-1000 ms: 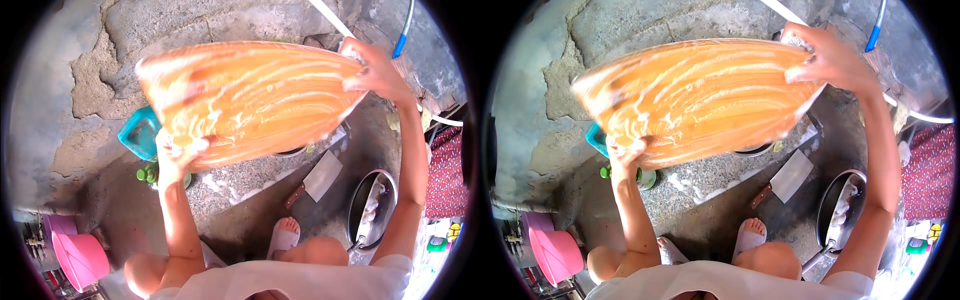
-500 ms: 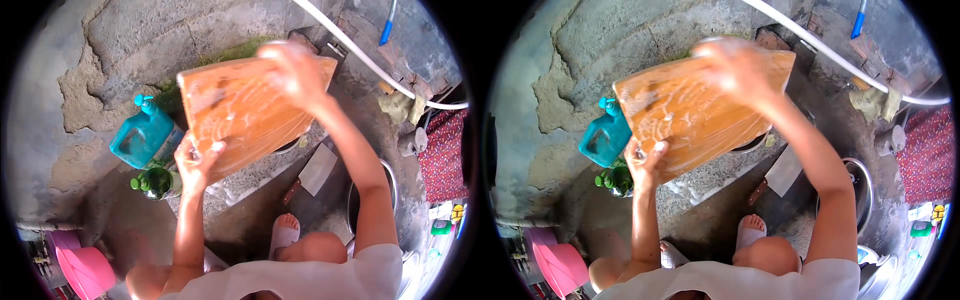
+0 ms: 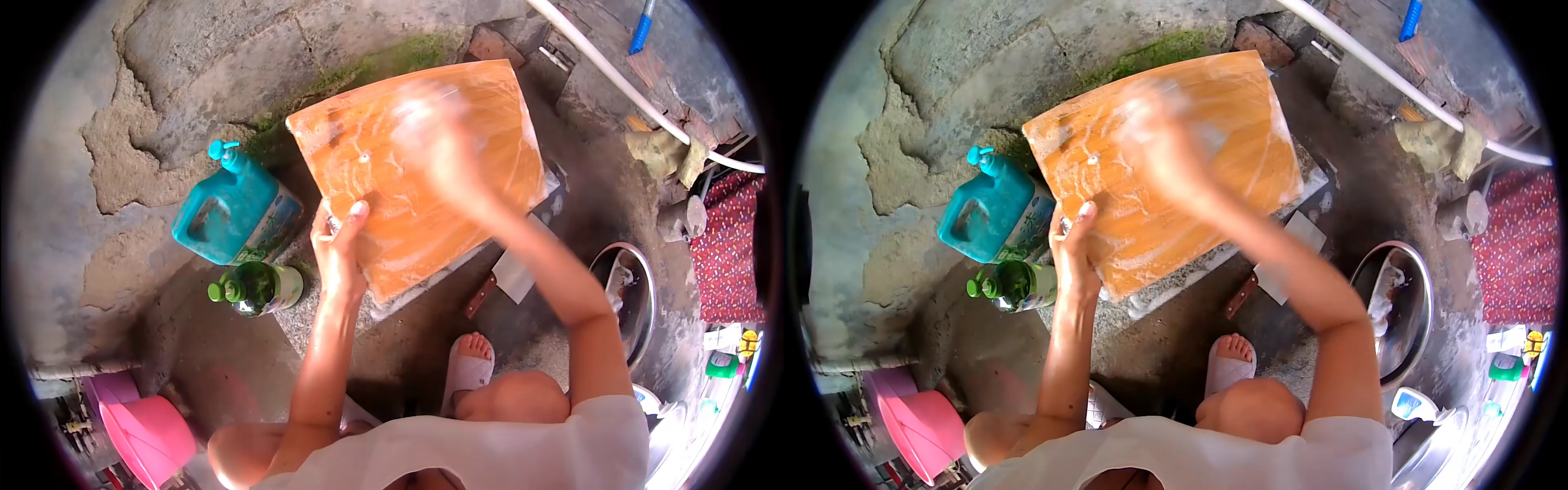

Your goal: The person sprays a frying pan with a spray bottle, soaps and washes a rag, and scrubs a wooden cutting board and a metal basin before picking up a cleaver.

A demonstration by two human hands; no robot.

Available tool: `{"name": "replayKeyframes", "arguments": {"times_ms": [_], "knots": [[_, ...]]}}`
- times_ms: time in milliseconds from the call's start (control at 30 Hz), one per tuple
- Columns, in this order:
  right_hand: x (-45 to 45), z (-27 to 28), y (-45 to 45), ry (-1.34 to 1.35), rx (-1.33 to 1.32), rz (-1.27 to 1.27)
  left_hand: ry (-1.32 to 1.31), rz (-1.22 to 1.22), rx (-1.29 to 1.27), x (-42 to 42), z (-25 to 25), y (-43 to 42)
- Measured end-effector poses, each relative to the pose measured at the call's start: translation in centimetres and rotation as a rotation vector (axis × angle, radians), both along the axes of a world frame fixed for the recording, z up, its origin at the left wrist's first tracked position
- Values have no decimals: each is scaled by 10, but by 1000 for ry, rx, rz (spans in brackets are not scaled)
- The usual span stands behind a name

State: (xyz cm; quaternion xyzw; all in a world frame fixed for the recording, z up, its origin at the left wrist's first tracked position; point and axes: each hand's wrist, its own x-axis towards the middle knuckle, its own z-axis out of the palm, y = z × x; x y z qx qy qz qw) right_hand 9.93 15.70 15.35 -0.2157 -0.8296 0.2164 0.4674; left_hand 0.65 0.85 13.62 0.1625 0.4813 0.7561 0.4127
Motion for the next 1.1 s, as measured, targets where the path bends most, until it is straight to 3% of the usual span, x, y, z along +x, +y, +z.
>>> {"name": "replayKeyframes", "arguments": {"times_ms": [67,133,167,200,233,267,300,333,400,433,500,600,633,700,767,833,900,1000,1067,1100], "knots": [[-32,-18,-41,-238,187,168,-9,-16,63,2,-12,7],[-27,-7,-36,-515,377,176,43,-59,33,-5,-23,4],[-17,-16,-9,-589,391,7,10,-63,26,-6,-24,1],[2,-16,17,-626,254,-153,-25,-64,21,-3,-13,-3],[20,-36,58,-296,-202,39,-63,-65,15,-1,-7,-6],[48,-36,80,-353,-221,-68,-81,-59,49,-3,-9,-7],[54,-33,83,-550,40,-419,-68,-35,32,-4,-12,-8],[53,-41,76,-460,-180,-253,-57,-13,17,-5,-16,-6],[35,-60,28,-434,-274,-117,-6,16,10,-9,-27,2],[18,-64,-10,-506,-149,-139,-9,32,22,-10,-27,5],[9,-57,-75,-511,88,65,-14,58,50,-13,-26,9],[37,-62,-63,-601,33,177,-7,98,93,-22,-29,7],[50,-69,-34,-411,-119,106,-8,120,104,-23,-28,4],[76,-99,25,-556,-177,-271,-3,136,91,-26,-29,2],[67,-111,14,-313,-311,-210,-5,144,78,-27,-30,1],[42,-79,-55,-303,-262,-21,-15,144,64,-26,-35,4],[38,-87,-107,-541,48,278,-10,154,85,-27,-35,8],[55,-83,-73,-451,-8,-20,-103,160,95,-31,-38,5],[69,-92,1,-409,22,-293,-28,148,103,-36,-33,2],[77,-92,42,-407,238,-314,7,120,114,-39,-29,0]]}}
